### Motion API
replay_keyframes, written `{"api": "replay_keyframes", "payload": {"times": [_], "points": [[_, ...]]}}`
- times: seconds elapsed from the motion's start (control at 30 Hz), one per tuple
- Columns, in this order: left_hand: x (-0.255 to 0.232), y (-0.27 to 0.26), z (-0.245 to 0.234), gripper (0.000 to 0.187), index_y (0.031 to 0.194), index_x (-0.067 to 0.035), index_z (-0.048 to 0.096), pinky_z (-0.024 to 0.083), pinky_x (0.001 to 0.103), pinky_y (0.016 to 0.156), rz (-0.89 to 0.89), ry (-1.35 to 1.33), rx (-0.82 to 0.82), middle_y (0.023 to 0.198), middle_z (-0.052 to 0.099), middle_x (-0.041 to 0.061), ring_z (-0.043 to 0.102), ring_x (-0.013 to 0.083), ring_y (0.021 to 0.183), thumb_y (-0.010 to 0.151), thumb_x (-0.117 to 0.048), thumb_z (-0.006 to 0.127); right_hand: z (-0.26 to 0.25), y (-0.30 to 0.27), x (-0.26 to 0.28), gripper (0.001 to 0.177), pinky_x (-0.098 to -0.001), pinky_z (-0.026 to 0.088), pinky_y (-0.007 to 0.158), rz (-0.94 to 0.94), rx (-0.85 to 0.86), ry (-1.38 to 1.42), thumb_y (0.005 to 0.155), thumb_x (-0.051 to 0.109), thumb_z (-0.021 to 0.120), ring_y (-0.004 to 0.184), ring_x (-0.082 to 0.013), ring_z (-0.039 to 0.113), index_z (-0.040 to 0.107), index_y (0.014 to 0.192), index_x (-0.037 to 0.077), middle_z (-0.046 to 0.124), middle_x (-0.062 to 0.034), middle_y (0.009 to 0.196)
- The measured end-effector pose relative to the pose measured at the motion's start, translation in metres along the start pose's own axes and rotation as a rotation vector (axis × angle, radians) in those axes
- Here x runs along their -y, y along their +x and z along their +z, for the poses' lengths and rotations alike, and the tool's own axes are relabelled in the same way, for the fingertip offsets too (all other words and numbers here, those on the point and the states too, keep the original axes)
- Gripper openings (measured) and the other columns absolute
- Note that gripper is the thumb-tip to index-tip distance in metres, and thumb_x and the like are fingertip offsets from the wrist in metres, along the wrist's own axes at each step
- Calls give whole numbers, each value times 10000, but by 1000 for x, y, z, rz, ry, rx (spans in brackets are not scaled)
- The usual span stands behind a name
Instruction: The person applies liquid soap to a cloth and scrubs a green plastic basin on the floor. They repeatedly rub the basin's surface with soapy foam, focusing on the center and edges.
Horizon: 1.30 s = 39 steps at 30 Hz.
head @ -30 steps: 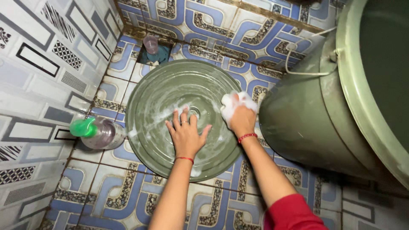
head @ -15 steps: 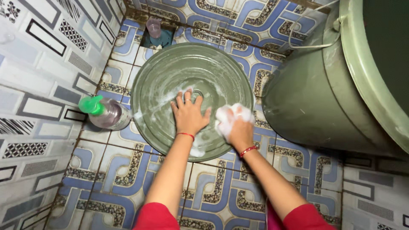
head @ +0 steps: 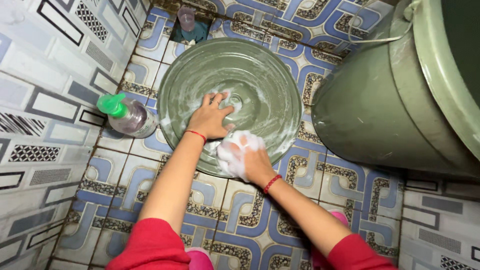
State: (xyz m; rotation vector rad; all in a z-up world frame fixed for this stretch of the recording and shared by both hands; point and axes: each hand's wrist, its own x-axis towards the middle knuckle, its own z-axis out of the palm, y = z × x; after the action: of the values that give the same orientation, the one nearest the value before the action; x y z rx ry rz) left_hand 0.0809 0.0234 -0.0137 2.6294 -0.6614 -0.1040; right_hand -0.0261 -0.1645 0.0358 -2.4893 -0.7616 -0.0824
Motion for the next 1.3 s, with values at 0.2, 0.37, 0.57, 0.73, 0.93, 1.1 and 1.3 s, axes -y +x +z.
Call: {"api": "replay_keyframes", "payload": {"times": [0.2,0.37,0.57,0.73,0.93,1.1,1.3], "points": [[3,-8,0,571,1233,-188,631,383,484,1149,-17,-70,-21,1559,415,77,319,426,1431,748,-401,844,0,-14,-43,494,-553,485,900,-124,35,-49,715,319,765,1022,-442,583,714,1195,215,608,-191,1109],[3,-12,-5,587,1266,-196,620,375,489,1141,-36,-118,5,1581,386,53,281,422,1460,751,-378,835,-31,-11,-80,423,-533,500,911,-218,8,-172,708,286,748,1070,-403,593,709,1124,222,651,-131,1116],[5,-19,-6,586,1305,-209,611,388,489,1140,-21,-132,-22,1612,358,16,258,407,1497,784,-389,813,-63,20,-83,131,-501,505,861,-122,-56,-333,788,258,725,1067,-310,602,657,880,196,662,-46,1033],[7,-27,-4,574,1344,-233,607,403,493,1133,2,-131,-62,1653,322,-21,261,394,1521,833,-429,779,-71,47,-95,128,-484,491,828,49,-91,-396,860,258,710,1023,-338,566,630,871,159,634,-75,992],[7,-26,-10,588,1345,-274,614,430,507,1104,-44,-79,-39,1640,326,-60,279,400,1492,821,-488,775,-57,30,-103,125,-525,450,841,139,-102,-240,945,261,670,1032,-370,545,666,1035,175,613,-123,1181],[4,-25,-12,617,1368,-290,602,447,522,1076,-66,-59,-8,1627,319,-57,284,405,1469,816,-506,773,-55,10,-96,138,-530,448,899,-52,-70,-386,869,277,696,1107,-354,560,664,982,204,617,-80,1092],[2,-26,-14,587,1354,-313,598,478,536,1040,-87,-62,18,1641,296,-73,277,392,1481,822,-498,765,-20,-34,-77,406,-579,476,887,9,30,-88,790,268,732,1090,-461,525,668,1181,180,574,-162,1180]]}}
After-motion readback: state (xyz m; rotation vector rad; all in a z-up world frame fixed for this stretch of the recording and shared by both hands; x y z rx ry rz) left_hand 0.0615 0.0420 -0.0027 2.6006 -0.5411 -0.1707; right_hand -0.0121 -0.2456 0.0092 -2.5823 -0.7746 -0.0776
